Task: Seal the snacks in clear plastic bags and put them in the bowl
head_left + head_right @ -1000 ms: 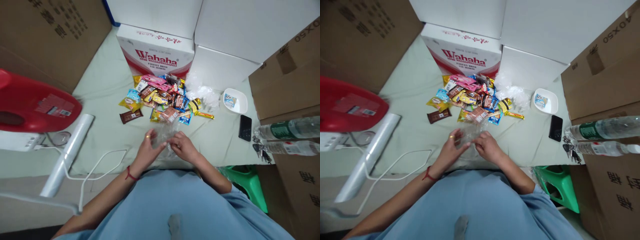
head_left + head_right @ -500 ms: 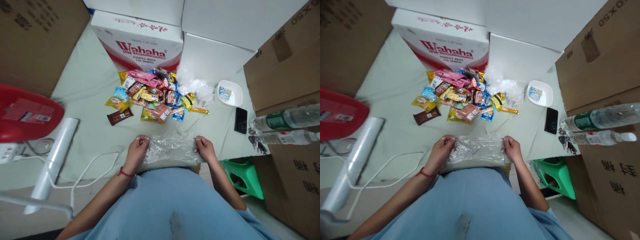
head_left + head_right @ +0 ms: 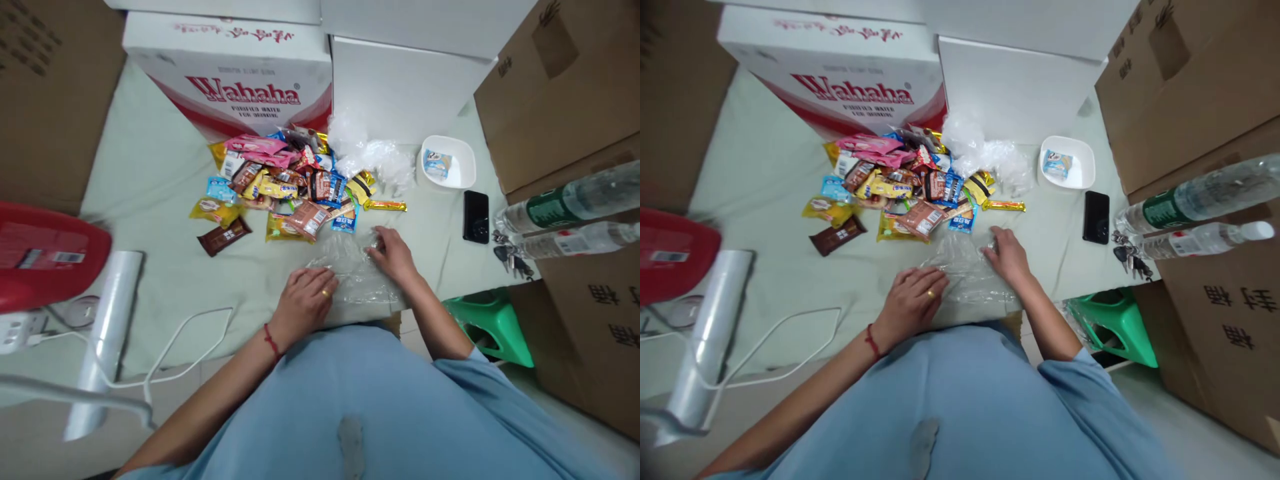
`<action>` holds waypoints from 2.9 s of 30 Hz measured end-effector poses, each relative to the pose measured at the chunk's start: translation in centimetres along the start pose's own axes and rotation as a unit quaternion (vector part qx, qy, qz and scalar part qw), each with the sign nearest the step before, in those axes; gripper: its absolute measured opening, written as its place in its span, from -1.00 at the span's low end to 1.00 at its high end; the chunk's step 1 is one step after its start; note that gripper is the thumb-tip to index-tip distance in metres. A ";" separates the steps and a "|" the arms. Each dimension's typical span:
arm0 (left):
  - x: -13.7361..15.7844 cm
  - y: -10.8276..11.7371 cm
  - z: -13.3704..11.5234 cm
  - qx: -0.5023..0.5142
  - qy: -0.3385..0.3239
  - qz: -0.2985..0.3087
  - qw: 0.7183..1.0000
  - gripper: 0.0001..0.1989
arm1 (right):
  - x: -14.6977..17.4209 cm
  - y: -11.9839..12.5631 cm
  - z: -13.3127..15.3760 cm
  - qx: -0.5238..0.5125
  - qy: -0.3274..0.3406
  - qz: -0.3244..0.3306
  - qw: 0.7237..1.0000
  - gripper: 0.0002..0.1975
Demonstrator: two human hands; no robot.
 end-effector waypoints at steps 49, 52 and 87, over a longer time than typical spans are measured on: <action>2.7 -3.3 4.1 -0.080 0.170 -0.001 0.982 -0.41 | -0.7 -3.2 7.4 -0.130 0.125 0.255 0.950 -0.60; 2.8 -3.3 4.1 -0.076 0.174 -0.007 0.982 -0.40 | -0.7 -1.1 8.8 -0.004 0.193 0.139 0.971 -0.70; 2.8 -3.4 3.7 -0.081 0.179 0.007 0.980 -0.40 | 5.5 -0.6 8.3 0.021 0.225 0.201 0.953 -0.56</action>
Point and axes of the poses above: each hand's wrist, its own x-axis away from the middle knuckle, its own y-axis out of the back of the hand, z = x × y, the point moved 7 cm from there along -x, towards the middle knuckle, and after that the axes turned 7 degrees about y, right-handed, at the moved point
